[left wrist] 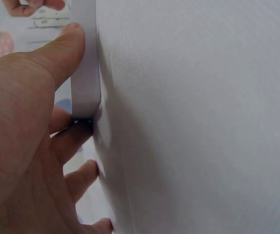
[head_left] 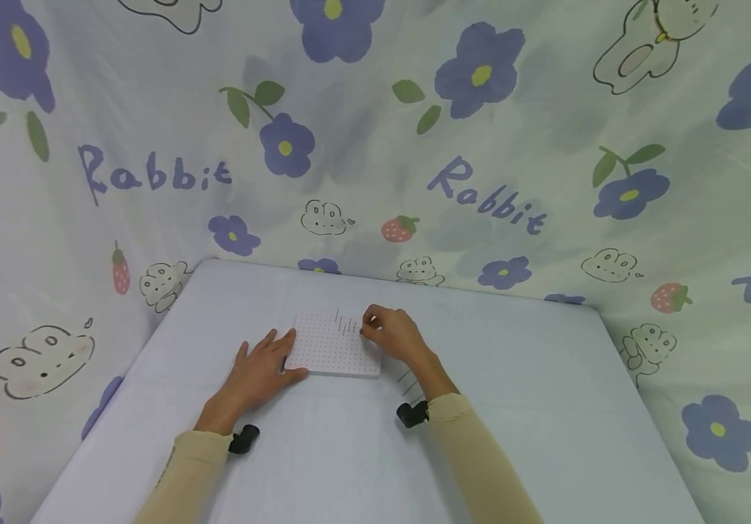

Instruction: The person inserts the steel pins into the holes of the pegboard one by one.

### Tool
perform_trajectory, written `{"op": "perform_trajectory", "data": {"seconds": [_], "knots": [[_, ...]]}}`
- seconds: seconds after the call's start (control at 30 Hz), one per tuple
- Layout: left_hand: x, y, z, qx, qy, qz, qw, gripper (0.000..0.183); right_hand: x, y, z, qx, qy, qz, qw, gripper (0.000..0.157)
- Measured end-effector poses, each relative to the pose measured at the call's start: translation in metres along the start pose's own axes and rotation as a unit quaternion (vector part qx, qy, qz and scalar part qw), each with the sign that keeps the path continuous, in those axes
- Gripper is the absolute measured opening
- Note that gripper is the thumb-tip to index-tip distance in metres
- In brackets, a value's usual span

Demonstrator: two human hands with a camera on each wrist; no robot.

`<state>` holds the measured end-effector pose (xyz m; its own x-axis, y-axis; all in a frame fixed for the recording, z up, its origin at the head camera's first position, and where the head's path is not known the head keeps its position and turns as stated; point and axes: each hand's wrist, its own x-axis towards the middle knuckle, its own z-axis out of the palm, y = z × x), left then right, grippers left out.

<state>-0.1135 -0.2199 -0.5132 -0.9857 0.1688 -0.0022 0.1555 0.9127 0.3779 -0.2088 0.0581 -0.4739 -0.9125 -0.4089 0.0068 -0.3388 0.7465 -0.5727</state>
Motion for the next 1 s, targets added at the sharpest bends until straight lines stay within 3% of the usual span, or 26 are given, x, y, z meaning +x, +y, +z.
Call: {"op": "perform_trajectory", "data": {"seconds": [0.4,1.0], "knots": [[-0.002,0.002,-0.001,-0.004,-0.002,0.002,1.0,0.087,0.008,0.001,0.01,-0.071,0.032,-0.018,0.997,0.007],[-0.001,0.004,-0.004,0.0,-0.002,0.003,1.0,0.088,0.01,-0.001,0.011,-0.085,0.038,-0.006,0.996,0.01]]}}
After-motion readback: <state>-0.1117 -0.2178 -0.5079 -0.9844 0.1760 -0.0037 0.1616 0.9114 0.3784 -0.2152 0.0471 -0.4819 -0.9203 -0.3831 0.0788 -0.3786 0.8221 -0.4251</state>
